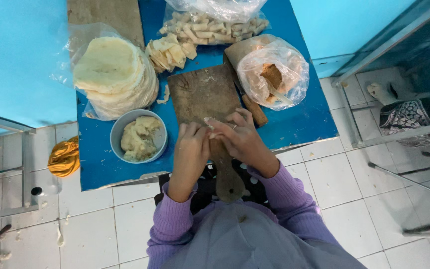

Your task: The person sits at a blue table and spoons filling from a bowl onto round dough discs, then folds and presses the dough over the filling by hand on a wooden board, setting finished pieces aside and repeating with more discs.

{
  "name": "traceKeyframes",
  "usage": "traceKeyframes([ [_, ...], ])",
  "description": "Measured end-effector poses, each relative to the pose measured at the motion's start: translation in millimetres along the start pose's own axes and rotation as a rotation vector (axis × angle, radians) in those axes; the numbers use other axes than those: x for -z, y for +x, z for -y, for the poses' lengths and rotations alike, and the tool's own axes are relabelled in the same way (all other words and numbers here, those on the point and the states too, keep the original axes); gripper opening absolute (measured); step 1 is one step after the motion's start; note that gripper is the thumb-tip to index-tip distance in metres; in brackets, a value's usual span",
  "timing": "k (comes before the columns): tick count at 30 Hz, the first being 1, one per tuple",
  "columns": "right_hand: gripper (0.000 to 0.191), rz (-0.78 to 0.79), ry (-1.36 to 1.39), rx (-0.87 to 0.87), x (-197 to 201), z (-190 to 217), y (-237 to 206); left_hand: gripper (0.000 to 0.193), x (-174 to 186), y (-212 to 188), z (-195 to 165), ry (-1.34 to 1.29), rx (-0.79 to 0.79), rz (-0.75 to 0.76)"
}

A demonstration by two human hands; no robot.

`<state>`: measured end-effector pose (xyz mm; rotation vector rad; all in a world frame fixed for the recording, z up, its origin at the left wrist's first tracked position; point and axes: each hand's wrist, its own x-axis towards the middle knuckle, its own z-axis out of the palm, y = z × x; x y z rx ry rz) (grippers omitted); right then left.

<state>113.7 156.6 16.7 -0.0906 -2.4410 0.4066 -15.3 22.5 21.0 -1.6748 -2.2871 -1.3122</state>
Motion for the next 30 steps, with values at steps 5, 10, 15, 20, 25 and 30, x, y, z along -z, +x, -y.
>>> traceKeyframes([
  [5, 0.062, -0.003, -0.081, -0.038, -7.7, 2.8, -2.3, 0.015, -1.9, -5.9, -4.4, 0.061, -0.042, -0.031],
  [10, 0.064, -0.07, -0.064, -0.053, -13.2, 14.0, -11.1, 0.016, -5.2, -3.8, -4.5, 0.147, 0.025, -0.03],
  [15, 0.067, 0.032, -0.213, -0.069, -9.9, 18.9, -5.5, 0.033, -14.5, 0.0, -3.5, 0.235, 0.088, -0.219],
  [20, 0.066, 0.112, -0.378, -0.071, -14.6, 17.8, 7.8, 0.036, -18.5, -2.1, -0.7, 0.087, 0.114, -0.28],
  [25, 0.071, -0.031, 0.005, -0.116, -23.0, -7.4, 15.5, 0.033, -13.4, -6.1, -3.9, -0.056, 0.1, -0.291],
  [30, 0.08, 0.0, 0.981, -0.571, -16.2, -20.7, 4.1, 0.032, -2.5, -7.6, -10.0, -0.292, 0.124, -0.229],
])
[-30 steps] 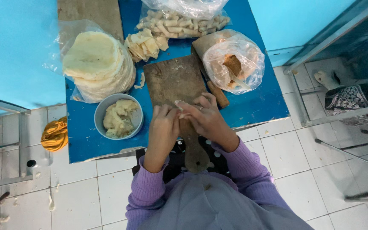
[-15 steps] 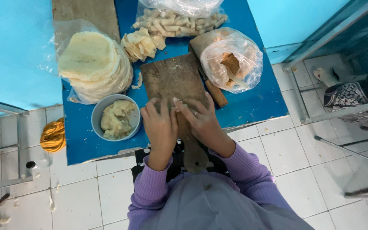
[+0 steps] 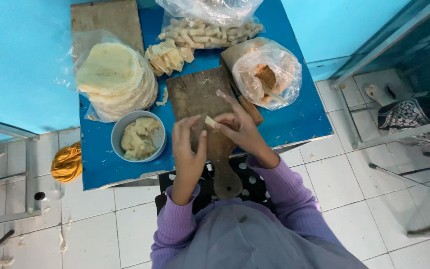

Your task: The person sits at a blue table and spoons filling from a bowl onto round dough discs, then folds and presses the dough over the filling by hand on a wooden board, setting finished pieces aside and repeating with more discs.

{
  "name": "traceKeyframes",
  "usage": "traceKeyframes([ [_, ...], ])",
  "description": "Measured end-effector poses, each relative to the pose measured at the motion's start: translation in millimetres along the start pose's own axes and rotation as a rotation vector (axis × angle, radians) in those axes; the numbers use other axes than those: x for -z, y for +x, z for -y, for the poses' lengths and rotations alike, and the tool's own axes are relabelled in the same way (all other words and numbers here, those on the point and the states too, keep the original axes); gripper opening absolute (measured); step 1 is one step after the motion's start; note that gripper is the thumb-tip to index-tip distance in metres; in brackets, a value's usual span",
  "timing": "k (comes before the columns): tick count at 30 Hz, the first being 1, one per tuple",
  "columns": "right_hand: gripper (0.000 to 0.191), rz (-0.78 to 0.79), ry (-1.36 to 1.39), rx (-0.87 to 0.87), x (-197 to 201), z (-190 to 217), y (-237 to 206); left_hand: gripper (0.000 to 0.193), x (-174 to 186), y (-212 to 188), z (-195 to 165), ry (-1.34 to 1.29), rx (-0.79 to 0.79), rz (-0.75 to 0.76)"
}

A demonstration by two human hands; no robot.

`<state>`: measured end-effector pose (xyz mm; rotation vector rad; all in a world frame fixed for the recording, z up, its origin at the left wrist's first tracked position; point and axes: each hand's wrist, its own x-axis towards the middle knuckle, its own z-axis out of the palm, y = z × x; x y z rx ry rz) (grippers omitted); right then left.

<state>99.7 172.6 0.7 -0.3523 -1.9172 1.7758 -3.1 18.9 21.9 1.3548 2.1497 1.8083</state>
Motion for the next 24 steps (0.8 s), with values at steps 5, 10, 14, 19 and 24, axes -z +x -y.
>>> traceKeyframes([
  [5, 0.09, 0.125, 0.308, -0.169, 13.3, 13.2, -18.7, 0.046, -3.4, 1.7, -7.2, -0.151, -0.105, 0.097],
  [10, 0.092, 0.135, 0.271, -0.158, 9.6, 30.7, -29.8, 0.046, -8.1, -4.8, -7.2, -0.247, -0.069, 0.155],
  [14, 0.093, 0.187, -0.019, -0.174, 17.0, 52.3, -22.7, 0.049, -8.3, -2.2, -2.9, -0.198, -0.06, 0.153],
  [19, 0.097, 0.319, -0.515, -0.08, 66.9, 91.1, 20.9, 0.059, -10.9, 16.6, -1.4, -0.122, -0.141, 0.197],
  [24, 0.089, 0.186, -0.476, 0.167, 126.5, 122.1, 139.3, 0.05, -17.6, 28.0, -9.5, -0.122, -0.173, 0.206],
])
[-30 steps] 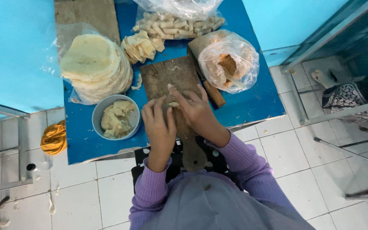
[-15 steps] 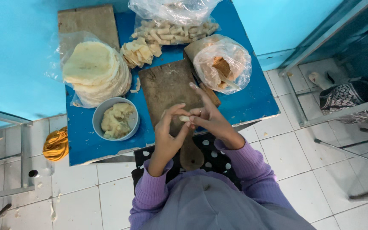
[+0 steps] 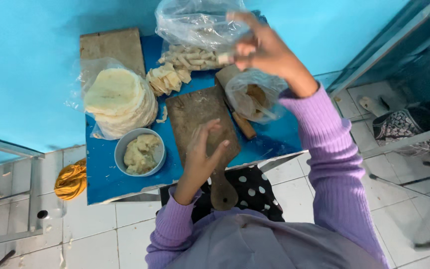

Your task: The person sits at a blue table and spoons filling from a bowl onto round dough discs, then folds and presses the dough over the filling by hand on a wooden board, setting finished pieces aside and repeating with more discs.

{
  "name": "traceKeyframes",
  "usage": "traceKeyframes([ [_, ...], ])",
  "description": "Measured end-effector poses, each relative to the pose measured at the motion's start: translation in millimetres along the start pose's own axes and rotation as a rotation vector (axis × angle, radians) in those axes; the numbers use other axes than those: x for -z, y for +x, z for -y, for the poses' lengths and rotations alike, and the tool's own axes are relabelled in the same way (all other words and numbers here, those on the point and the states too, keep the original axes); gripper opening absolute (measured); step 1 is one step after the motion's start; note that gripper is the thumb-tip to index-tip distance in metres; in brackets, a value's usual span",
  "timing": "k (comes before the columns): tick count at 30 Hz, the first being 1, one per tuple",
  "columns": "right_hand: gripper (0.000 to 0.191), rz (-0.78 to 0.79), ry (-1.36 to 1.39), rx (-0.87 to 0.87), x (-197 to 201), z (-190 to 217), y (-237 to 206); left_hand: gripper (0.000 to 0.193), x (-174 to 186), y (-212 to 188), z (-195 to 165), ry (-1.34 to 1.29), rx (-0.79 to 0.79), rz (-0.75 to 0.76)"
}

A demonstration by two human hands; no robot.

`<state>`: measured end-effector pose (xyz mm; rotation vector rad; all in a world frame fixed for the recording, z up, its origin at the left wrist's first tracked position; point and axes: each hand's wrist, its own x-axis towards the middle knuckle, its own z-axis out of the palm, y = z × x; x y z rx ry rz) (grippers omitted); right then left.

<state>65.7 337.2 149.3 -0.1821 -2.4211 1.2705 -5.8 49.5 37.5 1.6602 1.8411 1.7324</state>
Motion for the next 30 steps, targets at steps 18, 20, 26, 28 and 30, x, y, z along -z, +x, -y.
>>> traceKeyframes([
  [18, 0.054, 0.022, -0.363, -0.22, 8.6, -65.1, -72.1, 0.033, -9.1, -15.5, 9.5, -0.015, 0.07, 0.041],
  [20, 0.053, 0.02, -0.426, -0.014, 2.6, -65.8, -80.8, 0.032, -8.1, -16.6, 10.2, -0.047, 0.081, 0.031],
  [26, 0.06, 0.006, -0.444, -0.089, 2.6, -54.0, -87.3, 0.031, -4.1, -23.3, 5.3, -0.004, 0.075, 0.024],
  [28, 0.065, -0.05, -0.408, -0.158, -0.8, -38.1, -82.5, 0.03, 3.8, -31.9, 0.3, 0.061, 0.049, 0.002],
  [30, 0.069, -0.17, -0.488, 0.036, -12.9, -19.6, -69.7, 0.027, 13.2, -41.7, -5.5, 0.147, 0.003, -0.045],
])
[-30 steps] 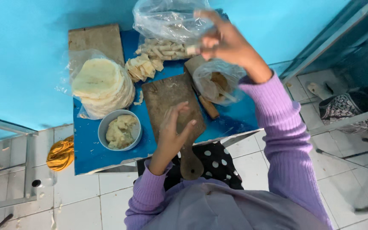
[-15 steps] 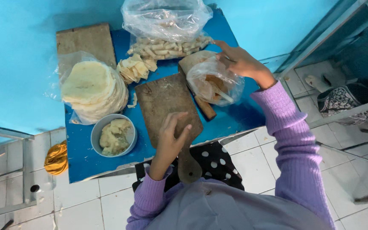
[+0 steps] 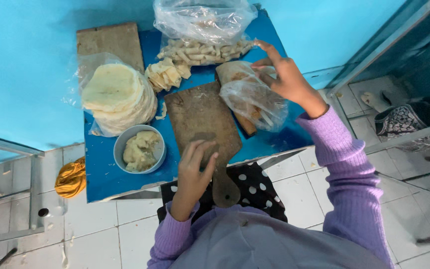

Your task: The person sits at a blue table and spoons filling from a bowl onto round dough discs, then folds and presses the dough over the filling by hand on a wooden board, setting finished pieces aside and repeating with more discs.

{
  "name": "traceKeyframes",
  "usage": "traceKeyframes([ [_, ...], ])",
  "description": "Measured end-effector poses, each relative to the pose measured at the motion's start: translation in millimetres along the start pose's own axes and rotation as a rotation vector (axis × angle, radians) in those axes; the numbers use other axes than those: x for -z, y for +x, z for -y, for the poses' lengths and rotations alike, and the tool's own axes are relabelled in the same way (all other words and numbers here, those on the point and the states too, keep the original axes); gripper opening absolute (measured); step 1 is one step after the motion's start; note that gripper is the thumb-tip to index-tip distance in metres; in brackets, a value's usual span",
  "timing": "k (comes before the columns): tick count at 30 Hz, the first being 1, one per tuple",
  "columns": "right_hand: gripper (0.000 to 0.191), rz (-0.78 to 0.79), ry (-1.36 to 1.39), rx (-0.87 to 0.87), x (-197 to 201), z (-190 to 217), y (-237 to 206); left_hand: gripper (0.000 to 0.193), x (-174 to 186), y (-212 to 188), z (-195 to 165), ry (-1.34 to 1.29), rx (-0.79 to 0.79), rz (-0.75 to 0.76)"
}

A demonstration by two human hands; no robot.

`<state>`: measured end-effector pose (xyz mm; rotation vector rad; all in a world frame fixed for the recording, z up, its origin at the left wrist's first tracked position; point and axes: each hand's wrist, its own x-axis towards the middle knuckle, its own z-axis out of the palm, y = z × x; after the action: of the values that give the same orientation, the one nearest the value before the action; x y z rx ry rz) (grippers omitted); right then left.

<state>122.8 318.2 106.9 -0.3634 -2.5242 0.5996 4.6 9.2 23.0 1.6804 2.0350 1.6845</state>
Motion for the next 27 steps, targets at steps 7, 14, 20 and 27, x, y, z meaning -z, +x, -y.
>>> traceKeyframes([
  [7, 0.08, 0.218, 0.04, 0.44, -84.6, 96.9, 62.1, 0.021, 37.8, -23.2, 0.3, 0.321, -0.044, -0.265],
  [14, 0.114, 0.232, -0.082, 0.843, -191.1, 150.2, 137.3, 0.023, 42.5, -24.0, 30.3, 0.583, -0.016, -0.318],
  [20, 0.125, 0.584, -0.148, 0.546, -211.7, 153.8, 156.1, 0.021, 51.9, -40.2, 44.5, 0.533, -0.028, -0.312],
  [27, 0.102, 0.051, 0.006, 0.86, -186.2, 138.3, 185.7, 0.023, 61.3, -44.6, 43.0, 0.449, -0.015, -0.316],
])
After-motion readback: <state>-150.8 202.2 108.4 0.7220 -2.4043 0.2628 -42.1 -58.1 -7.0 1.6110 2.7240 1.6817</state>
